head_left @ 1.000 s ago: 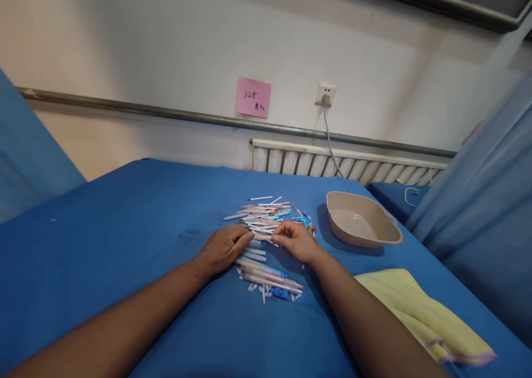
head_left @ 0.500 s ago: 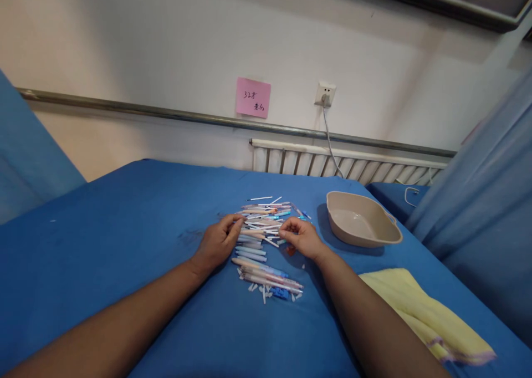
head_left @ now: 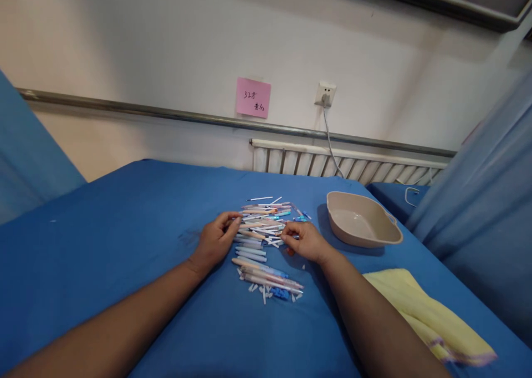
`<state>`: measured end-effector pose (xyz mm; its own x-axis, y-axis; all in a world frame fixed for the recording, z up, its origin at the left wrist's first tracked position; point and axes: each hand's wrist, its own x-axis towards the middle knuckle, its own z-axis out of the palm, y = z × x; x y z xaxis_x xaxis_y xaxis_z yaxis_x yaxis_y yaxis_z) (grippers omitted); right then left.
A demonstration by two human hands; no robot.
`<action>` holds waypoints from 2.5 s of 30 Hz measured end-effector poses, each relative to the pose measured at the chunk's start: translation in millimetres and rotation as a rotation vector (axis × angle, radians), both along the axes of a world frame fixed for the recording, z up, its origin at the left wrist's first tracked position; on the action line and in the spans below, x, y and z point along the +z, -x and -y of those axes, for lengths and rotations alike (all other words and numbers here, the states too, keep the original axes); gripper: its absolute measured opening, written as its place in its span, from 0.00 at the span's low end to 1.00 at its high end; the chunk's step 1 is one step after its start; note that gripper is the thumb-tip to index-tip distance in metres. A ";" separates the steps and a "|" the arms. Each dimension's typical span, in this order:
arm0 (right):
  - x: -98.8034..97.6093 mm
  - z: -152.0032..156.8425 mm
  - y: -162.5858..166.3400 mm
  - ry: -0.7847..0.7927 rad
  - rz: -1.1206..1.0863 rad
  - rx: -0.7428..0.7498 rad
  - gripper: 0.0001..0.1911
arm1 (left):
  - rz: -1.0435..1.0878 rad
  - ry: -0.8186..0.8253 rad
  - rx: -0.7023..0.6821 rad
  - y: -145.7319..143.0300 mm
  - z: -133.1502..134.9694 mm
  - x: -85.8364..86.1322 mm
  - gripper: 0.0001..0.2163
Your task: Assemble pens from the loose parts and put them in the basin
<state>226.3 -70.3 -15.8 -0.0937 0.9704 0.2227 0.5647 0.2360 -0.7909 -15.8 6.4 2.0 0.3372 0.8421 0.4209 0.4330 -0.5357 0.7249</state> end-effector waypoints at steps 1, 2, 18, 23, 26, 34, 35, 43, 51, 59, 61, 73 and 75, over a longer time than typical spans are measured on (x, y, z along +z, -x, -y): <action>1.1 0.7 1.6 0.001 0.000 0.002 0.07 | -0.031 0.000 -0.027 -0.6 -0.4 -2.1 0.16; 1.8 1.2 3.3 0.003 -0.006 0.001 0.07 | -0.063 -0.004 -0.048 -1.1 -0.8 -4.0 0.16; -4.2 -2.1 13.6 0.023 -0.166 -0.049 0.09 | -0.383 -0.246 -0.464 -8.3 13.5 4.4 0.09; -2.8 -4.0 3.5 0.070 -0.212 -0.099 0.09 | -0.381 -0.265 -0.447 -7.9 10.6 1.3 0.08; -5.5 -7.3 -7.2 -0.014 -0.105 -0.159 0.08 | -0.379 -0.266 -0.446 -7.7 11.4 1.5 0.07; -7.0 -10.3 -13.3 -0.088 0.126 -0.255 0.05 | -0.350 -0.261 -0.384 -6.3 13.1 5.8 0.09; -4.1 -8.7 -10.7 -0.120 0.156 -0.244 0.04 | -0.335 -0.257 -0.368 -5.9 12.8 6.0 0.09; 10.7 10.0 25.8 0.071 0.151 0.231 0.07 | -0.266 -0.236 -0.315 -4.7 9.9 1.8 0.09; 18.6 17.1 33.8 -0.053 0.414 0.216 0.10 | -0.259 -0.205 -0.303 -4.9 9.6 1.4 0.10; 4.1 5.9 19.9 -0.042 0.315 0.184 0.06 | -0.228 -0.195 -0.289 -4.5 9.0 1.7 0.10; -2.2 2.0 15.6 -0.018 0.194 0.162 0.04 | -0.225 -0.189 -0.290 -4.5 10.6 3.1 0.10; -14.6 -5.9 13.8 0.061 -0.167 0.100 0.08 | -0.316 -0.211 -0.426 -6.4 13.2 4.0 0.10; -14.8 -6.9 14.6 0.052 -0.177 0.110 0.07 | -0.337 -0.175 -0.402 -6.3 12.6 4.2 0.12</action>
